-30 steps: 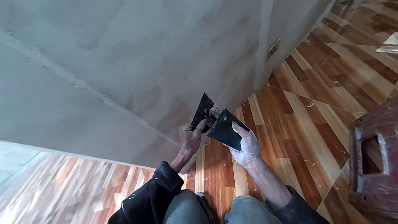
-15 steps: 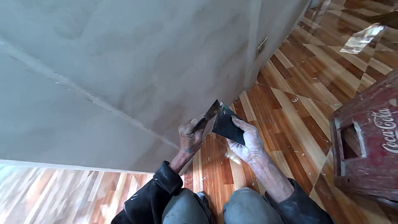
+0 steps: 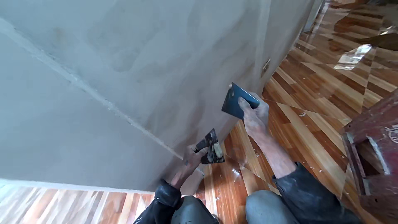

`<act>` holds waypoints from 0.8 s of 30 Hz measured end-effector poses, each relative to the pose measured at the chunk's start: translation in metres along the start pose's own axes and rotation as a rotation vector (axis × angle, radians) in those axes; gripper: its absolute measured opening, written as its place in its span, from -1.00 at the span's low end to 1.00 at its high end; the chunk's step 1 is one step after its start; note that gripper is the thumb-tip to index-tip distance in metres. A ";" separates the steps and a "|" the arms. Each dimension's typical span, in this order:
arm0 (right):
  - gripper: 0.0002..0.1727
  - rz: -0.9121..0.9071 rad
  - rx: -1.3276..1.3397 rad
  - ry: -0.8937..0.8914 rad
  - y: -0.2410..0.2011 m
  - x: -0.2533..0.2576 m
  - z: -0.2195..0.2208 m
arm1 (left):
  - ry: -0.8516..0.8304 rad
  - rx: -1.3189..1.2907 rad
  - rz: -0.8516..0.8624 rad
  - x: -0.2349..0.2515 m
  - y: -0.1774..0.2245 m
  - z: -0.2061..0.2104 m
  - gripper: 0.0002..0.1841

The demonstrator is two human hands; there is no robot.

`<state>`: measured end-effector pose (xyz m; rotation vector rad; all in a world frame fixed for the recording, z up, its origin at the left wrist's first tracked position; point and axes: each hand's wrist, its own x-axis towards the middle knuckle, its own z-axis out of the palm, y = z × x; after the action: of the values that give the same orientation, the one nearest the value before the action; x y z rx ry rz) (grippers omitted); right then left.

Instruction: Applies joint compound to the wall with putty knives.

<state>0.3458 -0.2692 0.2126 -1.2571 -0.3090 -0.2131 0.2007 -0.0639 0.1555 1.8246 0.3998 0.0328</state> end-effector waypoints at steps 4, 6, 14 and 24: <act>-0.74 -0.170 -0.080 0.060 0.008 0.048 0.043 | -0.109 -0.032 -0.087 0.015 -0.014 -0.008 -0.85; -0.76 -0.158 -0.108 0.078 0.009 0.062 0.060 | -0.122 -0.087 -0.123 0.023 -0.026 -0.008 -0.85; -0.63 -0.191 -0.331 0.056 0.010 0.061 0.082 | -0.189 -0.088 -0.153 0.034 -0.053 -0.019 -0.86; -0.62 -0.190 -0.397 0.117 0.017 0.076 0.109 | -0.288 -0.013 -0.106 0.035 -0.054 -0.021 -0.86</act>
<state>0.4101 -0.1594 0.2538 -1.5996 -0.2938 -0.5292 0.2149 -0.0220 0.1047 1.7607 0.2899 -0.2966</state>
